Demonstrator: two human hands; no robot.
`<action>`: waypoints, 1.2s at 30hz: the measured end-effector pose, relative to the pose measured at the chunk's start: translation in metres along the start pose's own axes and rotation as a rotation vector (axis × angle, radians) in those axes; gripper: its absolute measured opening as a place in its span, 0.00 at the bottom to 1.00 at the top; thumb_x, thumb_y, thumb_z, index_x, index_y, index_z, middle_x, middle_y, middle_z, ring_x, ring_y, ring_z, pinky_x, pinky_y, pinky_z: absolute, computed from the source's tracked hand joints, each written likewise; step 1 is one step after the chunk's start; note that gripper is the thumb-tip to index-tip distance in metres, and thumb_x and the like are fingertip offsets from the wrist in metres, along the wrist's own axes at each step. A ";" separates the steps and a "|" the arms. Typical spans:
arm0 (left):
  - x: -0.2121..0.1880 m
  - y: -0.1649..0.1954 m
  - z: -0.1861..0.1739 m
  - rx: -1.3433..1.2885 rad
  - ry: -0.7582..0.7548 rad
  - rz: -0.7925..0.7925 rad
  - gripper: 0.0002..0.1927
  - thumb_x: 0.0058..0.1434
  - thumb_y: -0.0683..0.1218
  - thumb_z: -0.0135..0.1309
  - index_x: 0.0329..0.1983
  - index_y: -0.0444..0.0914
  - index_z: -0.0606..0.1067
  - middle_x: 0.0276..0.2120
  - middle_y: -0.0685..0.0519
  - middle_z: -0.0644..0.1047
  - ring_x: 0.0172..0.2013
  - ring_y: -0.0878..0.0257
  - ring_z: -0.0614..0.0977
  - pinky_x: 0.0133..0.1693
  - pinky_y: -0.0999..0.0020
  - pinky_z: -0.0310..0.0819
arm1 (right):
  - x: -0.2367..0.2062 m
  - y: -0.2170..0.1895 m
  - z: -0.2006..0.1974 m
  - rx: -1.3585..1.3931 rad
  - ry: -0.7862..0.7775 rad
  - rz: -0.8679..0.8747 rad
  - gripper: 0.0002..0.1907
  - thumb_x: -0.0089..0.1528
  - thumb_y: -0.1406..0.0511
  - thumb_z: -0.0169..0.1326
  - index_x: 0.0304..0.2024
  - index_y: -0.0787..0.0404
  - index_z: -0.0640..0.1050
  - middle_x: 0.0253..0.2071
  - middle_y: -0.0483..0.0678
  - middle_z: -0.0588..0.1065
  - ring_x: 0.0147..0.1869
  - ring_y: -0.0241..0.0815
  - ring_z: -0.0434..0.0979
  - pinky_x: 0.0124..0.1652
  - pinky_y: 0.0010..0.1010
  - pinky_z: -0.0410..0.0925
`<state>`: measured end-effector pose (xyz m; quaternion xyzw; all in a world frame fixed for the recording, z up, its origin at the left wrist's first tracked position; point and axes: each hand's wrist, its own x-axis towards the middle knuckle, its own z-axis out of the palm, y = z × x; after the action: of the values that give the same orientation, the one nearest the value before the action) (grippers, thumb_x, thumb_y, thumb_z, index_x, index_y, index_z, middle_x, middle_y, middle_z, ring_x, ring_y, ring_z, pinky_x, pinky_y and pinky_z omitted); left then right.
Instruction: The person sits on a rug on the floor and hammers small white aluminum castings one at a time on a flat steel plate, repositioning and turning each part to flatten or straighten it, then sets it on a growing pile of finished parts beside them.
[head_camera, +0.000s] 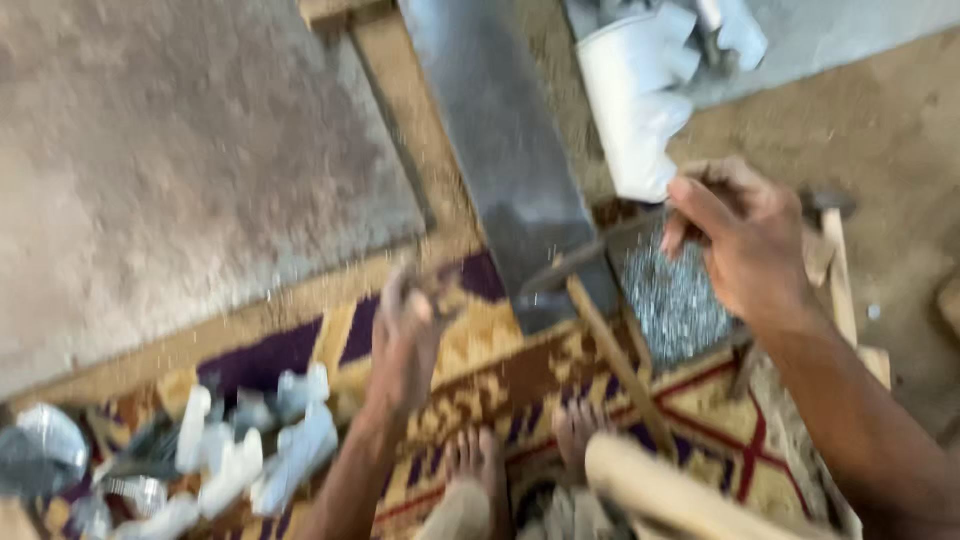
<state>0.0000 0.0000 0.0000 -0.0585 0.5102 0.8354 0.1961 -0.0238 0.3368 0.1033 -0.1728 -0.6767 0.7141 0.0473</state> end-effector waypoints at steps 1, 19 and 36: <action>0.005 -0.007 -0.005 -0.160 0.000 -0.024 0.49 0.58 0.65 0.60 0.74 0.41 0.52 0.67 0.45 0.67 0.67 0.51 0.71 0.65 0.45 0.68 | -0.024 0.012 -0.006 0.063 -0.170 -0.039 0.09 0.68 0.66 0.53 0.48 0.65 0.77 0.36 0.51 0.78 0.31 0.37 0.79 0.26 0.31 0.74; -0.062 -0.067 -0.061 -0.086 0.135 -0.272 0.28 0.61 0.61 0.57 0.52 0.36 0.70 0.38 0.45 0.80 0.42 0.54 0.85 0.42 0.51 0.87 | -0.055 0.213 -0.125 -1.278 -0.352 -0.243 0.09 0.65 0.58 0.59 0.41 0.54 0.85 0.37 0.48 0.82 0.35 0.42 0.75 0.40 0.40 0.73; -0.072 -0.045 -0.047 0.218 -0.013 -0.180 0.55 0.53 0.58 0.65 0.74 0.37 0.47 0.62 0.36 0.71 0.57 0.42 0.79 0.51 0.43 0.83 | -0.107 0.144 -0.078 -1.055 -0.085 -0.448 0.16 0.71 0.73 0.59 0.59 0.72 0.74 0.46 0.61 0.79 0.44 0.47 0.83 0.32 0.28 0.76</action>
<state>0.0784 -0.0428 -0.0380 -0.0772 0.5892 0.7545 0.2787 0.1244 0.3669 -0.0208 0.0033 -0.9629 0.2586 0.0774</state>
